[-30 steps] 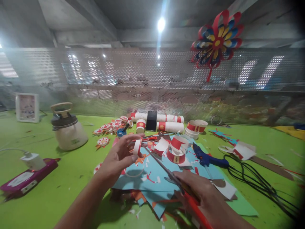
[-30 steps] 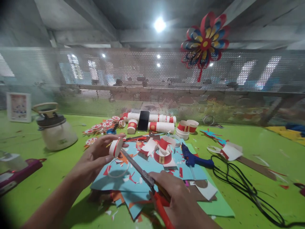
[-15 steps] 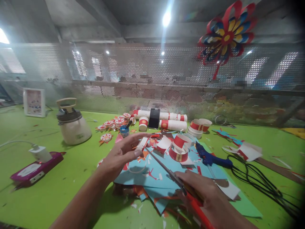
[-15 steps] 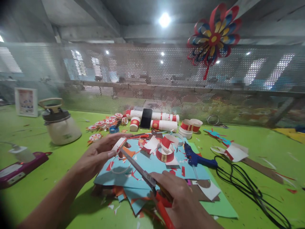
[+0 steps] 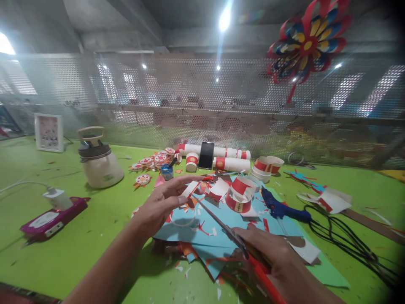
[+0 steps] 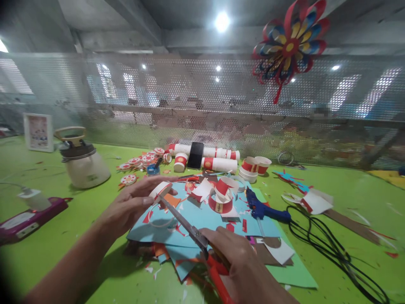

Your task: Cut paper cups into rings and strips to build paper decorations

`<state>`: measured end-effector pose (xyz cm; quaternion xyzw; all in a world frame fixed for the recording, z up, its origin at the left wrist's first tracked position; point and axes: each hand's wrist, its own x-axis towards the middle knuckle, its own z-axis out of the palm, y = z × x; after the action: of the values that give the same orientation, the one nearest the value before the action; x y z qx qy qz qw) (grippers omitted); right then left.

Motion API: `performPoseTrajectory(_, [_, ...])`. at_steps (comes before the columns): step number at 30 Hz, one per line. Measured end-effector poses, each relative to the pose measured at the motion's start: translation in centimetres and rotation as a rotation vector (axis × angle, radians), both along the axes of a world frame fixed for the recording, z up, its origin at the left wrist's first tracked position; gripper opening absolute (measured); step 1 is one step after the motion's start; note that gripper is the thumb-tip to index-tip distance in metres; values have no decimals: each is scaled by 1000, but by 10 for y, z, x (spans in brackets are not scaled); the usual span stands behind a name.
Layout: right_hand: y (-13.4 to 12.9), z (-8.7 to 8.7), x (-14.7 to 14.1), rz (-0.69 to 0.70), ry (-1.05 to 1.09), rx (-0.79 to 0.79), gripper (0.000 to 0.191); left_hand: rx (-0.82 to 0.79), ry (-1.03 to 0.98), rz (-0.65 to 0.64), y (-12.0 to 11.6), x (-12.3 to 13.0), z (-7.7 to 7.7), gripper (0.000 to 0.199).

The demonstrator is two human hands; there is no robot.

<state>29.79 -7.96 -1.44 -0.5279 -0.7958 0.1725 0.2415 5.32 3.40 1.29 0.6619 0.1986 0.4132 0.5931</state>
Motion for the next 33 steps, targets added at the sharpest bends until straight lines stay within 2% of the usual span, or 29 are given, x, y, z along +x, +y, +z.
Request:
performPoseTrajectory(5, [1,5,-2,33,29,-39,27,-27,-11,0,-1,0,1,44])
performPoseTrajectory(11, [4,1,1,52,-1,-15,29,-8,-16,1,0,0,-1,45])
performPoseTrajectory(19, [1,1,0,46,0,-19,31,-9,-17,-3,0,-1,-2,46])
performPoseTrajectory(26, [2,-3,2,21,-46,42,33,1,3,18,1,-1,-4,44])
performPoseTrajectory(33, [3,-1,3,17,-100,45,38,-48,-14,-27,2,-1,-4,45])
